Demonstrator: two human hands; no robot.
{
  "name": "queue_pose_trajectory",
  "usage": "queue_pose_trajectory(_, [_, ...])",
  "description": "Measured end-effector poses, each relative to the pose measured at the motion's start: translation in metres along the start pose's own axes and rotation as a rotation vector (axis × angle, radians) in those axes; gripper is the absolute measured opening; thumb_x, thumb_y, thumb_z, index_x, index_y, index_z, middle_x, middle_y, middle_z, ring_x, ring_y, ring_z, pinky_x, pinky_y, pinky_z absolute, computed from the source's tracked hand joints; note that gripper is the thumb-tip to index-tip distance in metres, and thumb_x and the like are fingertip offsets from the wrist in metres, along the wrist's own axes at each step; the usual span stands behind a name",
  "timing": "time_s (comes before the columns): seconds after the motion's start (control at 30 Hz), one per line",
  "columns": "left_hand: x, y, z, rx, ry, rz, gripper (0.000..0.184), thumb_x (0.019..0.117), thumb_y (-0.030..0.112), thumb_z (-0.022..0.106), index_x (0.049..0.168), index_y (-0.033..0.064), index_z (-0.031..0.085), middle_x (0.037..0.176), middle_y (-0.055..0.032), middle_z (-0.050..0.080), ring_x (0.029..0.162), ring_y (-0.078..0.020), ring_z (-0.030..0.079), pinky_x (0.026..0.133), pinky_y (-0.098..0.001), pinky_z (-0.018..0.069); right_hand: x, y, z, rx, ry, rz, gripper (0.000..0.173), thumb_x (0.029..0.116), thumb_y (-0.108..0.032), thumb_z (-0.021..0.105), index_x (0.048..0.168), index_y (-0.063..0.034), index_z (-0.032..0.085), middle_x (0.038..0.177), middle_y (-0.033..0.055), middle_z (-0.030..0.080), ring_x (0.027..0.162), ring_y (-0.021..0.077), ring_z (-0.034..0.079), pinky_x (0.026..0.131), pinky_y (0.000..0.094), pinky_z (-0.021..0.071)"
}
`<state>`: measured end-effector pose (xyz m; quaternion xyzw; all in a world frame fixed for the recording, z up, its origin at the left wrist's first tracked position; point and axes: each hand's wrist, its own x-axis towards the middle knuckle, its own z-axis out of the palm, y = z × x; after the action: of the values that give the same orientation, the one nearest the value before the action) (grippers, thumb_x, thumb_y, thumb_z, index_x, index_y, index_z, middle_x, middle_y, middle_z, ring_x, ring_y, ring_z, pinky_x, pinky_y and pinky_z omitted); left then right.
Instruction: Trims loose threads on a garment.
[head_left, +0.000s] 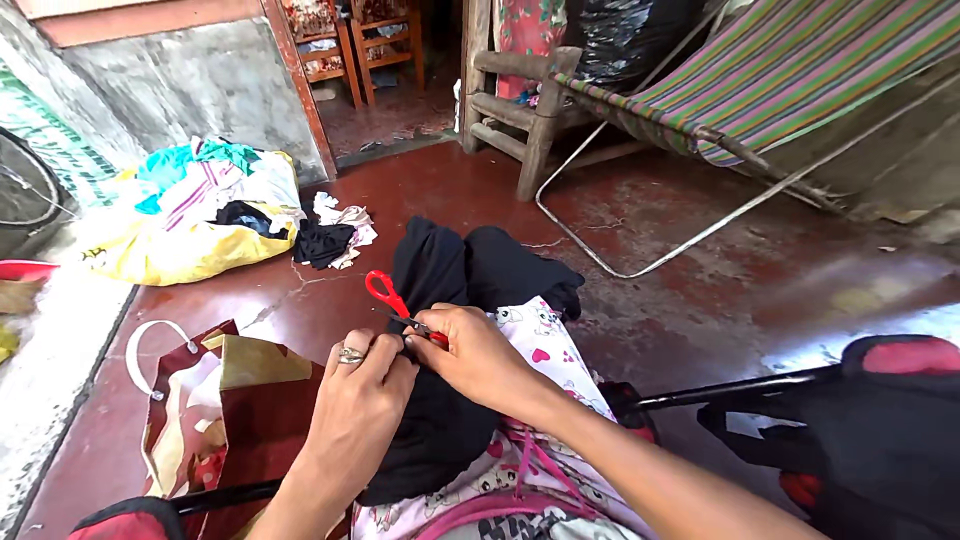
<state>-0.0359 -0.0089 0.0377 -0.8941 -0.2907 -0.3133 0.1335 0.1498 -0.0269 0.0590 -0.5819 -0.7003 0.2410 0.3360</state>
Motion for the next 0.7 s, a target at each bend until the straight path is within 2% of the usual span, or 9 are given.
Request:
queue_pose_trajectory(0.13, [0.003, -0.020, 0.001, -0.109, 0.024, 0.272, 0.019, 0.0989, 0.015, 0.065, 0.085, 0.0044, 0.071, 0.105, -0.0103, 0.069, 0.097, -0.0226, 0.067, 0.084, -0.0335, 0.0575, 0.002, 0.000, -0.001, 0.001, -0.003, -0.004, 0.016, 0.0995, -0.024, 0.064, 0.091, -0.0131, 0.071, 0.077, -0.0013, 0.056, 0.068, 0.0109, 0.056, 0.059, 0.0317, 0.0488])
queue_pose_trajectory(0.23, [0.003, -0.030, 0.005, -0.193, 0.029, 0.329, 0.018, 0.0995, 0.016, 0.066, 0.085, 0.0053, 0.068, 0.106, -0.0095, 0.067, 0.095, -0.0182, 0.066, 0.086, -0.0303, 0.0558, 0.002, 0.001, -0.002, 0.012, -0.010, 0.007, 0.018, 0.1001, -0.025, 0.063, 0.090, -0.0123, 0.071, 0.077, -0.0009, 0.055, 0.068, 0.0113, 0.056, 0.059, 0.0314, 0.0482])
queue_pose_trajectory(0.3, [0.002, -0.029, 0.006, -0.308, 0.005, 0.211, 0.024, 0.0993, 0.022, 0.067, 0.080, 0.0088, 0.066, 0.104, -0.0055, 0.065, 0.096, -0.0132, 0.065, 0.089, -0.0276, 0.0553, 0.002, 0.001, -0.002, 0.017, -0.013, 0.008, 0.018, 0.1003, -0.024, 0.063, 0.090, -0.0121, 0.071, 0.077, -0.0006, 0.056, 0.070, 0.0114, 0.056, 0.061, 0.0317, 0.0489])
queue_pose_trajectory(0.4, [-0.001, -0.026, 0.003, -0.421, -0.087, -0.087, 0.024, 0.0944, 0.037, 0.070, 0.080, 0.0166, 0.069, 0.092, 0.0072, 0.067, 0.086, -0.0033, 0.065, 0.078, -0.0246, 0.0562, 0.002, -0.001, -0.003, 0.030, -0.015, 0.006, 0.019, 0.1002, -0.023, 0.062, 0.087, -0.0122, 0.070, 0.076, -0.0005, 0.055, 0.068, 0.0113, 0.055, 0.059, 0.0322, 0.0477])
queue_pose_trajectory(0.47, [-0.001, -0.025, -0.002, -0.454, -0.195, -0.249, 0.022, 0.0927, 0.042, 0.069, 0.085, 0.0212, 0.068, 0.083, 0.0126, 0.066, 0.078, -0.0008, 0.063, 0.073, -0.0277, 0.0546, 0.001, -0.002, -0.003, 0.034, -0.040, 0.019, 0.021, 0.1007, -0.023, 0.061, 0.085, -0.0126, 0.068, 0.075, -0.0003, 0.054, 0.067, 0.0114, 0.054, 0.058, 0.0322, 0.0468])
queue_pose_trajectory(0.57, [0.003, -0.028, -0.010, -0.560, -0.321, -0.414, 0.017, 0.0951, 0.038, 0.067, 0.096, 0.0212, 0.068, 0.079, 0.0121, 0.069, 0.072, 0.0002, 0.067, 0.066, -0.0223, 0.0585, 0.001, -0.004, -0.001, 0.030, -0.074, 0.036, 0.021, 0.1007, -0.023, 0.061, 0.084, -0.0125, 0.067, 0.076, 0.0000, 0.054, 0.068, 0.0123, 0.054, 0.058, 0.0329, 0.0469])
queue_pose_trajectory(0.7, [0.009, -0.036, -0.022, -0.708, -0.464, -0.502, 0.018, 0.0987, 0.036, 0.062, 0.095, 0.0203, 0.070, 0.083, 0.0091, 0.071, 0.076, -0.0032, 0.068, 0.068, -0.0233, 0.0578, 0.003, -0.004, 0.000, 0.023, -0.077, 0.030, 0.021, 0.1014, -0.023, 0.060, 0.085, -0.0120, 0.067, 0.077, 0.0002, 0.054, 0.067, 0.0127, 0.054, 0.058, 0.0333, 0.0468])
